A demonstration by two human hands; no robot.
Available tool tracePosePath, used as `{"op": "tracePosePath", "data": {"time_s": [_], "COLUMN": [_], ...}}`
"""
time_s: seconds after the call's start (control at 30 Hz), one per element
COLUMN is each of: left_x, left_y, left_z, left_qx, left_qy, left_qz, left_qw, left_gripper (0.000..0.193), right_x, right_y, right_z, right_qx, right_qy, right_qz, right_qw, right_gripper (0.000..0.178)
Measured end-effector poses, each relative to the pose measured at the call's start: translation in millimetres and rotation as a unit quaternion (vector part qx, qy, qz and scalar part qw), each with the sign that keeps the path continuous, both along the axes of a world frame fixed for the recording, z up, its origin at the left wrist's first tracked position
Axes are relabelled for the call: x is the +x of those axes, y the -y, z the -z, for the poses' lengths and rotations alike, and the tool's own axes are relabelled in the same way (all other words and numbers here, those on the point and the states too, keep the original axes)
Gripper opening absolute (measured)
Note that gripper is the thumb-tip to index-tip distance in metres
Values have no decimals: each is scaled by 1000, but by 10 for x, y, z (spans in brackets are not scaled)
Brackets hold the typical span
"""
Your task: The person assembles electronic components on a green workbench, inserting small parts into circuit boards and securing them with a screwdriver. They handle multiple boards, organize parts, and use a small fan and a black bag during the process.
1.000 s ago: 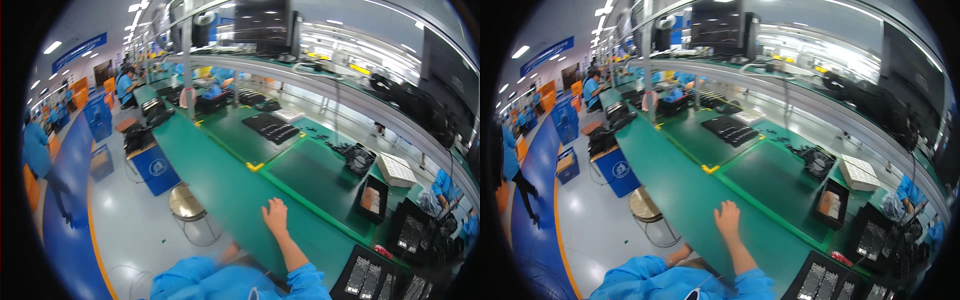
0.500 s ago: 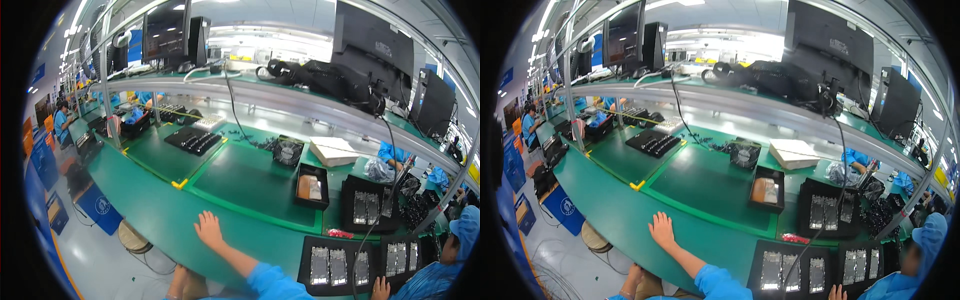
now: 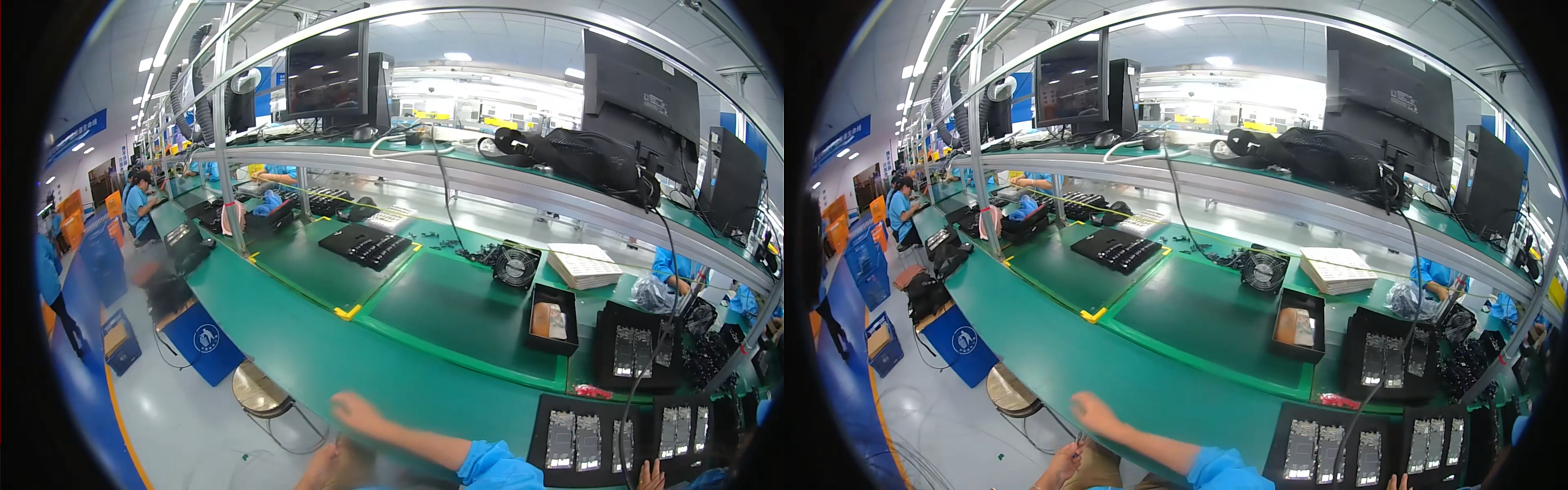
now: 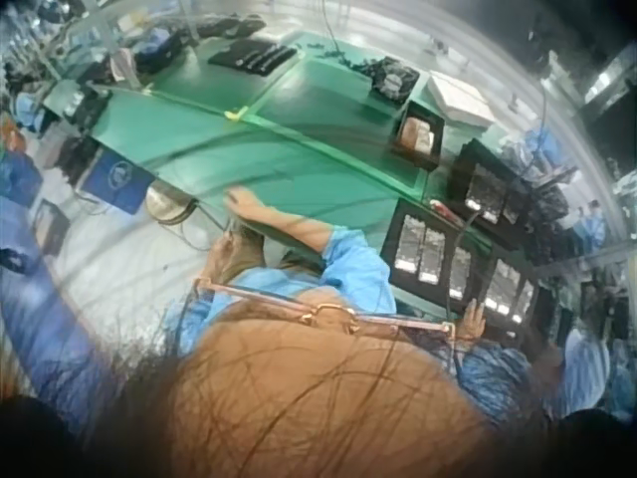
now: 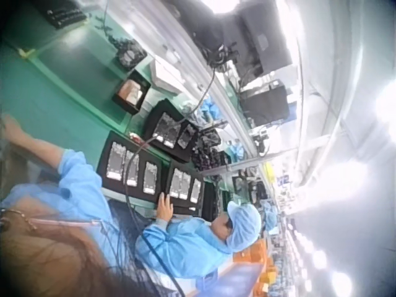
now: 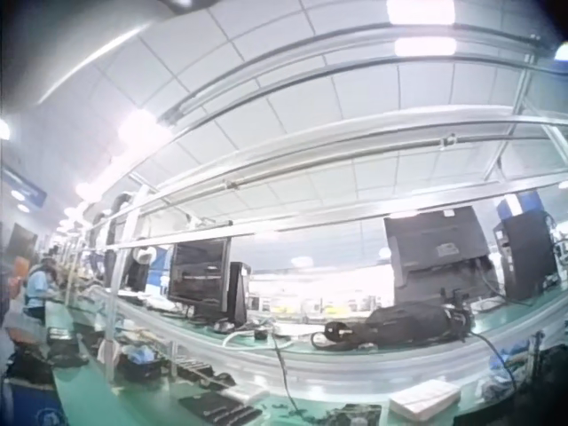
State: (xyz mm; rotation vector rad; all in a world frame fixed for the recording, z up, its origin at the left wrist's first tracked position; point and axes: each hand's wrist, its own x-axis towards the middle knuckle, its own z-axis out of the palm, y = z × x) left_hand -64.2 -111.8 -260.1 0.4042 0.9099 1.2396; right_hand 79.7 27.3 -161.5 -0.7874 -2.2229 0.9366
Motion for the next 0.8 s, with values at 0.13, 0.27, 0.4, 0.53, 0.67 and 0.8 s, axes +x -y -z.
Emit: {"op": "tracePosePath", "data": {"time_s": [0.13,0.27,0.4,0.53,0.67,0.8], "left_x": [-777,-989,-1014,-946,-798,-687], "left_y": [449,1023,1350,1508,1592,1446], "left_z": [650,-413,-1037,-1082,-1037,-1352], "left_qx": [139,-28,-38,-80,-78,-103], "left_qy": [-290,-383,-505,-495,-485,-493], "left_qz": [-72,-94,-52,21,58,116], "left_qw": [944,918,861,865,869,856], "left_gripper": [30,33,33,34,37,38], "right_x": [-466,-676,-689,-643,-652,-794], "right_y": [1241,1682,1497,1348,1389,1244], "right_z": [-64,-59,152,306,341,714], "right_qx": [-8,-76,-73,-138,-236,-8], "right_qy": [-40,58,250,270,134,235], "right_qz": [-434,-629,-637,-649,-694,-648], "right_qw": [900,771,726,697,667,724], "right_gripper": [31,33,36,39,41,42]}}
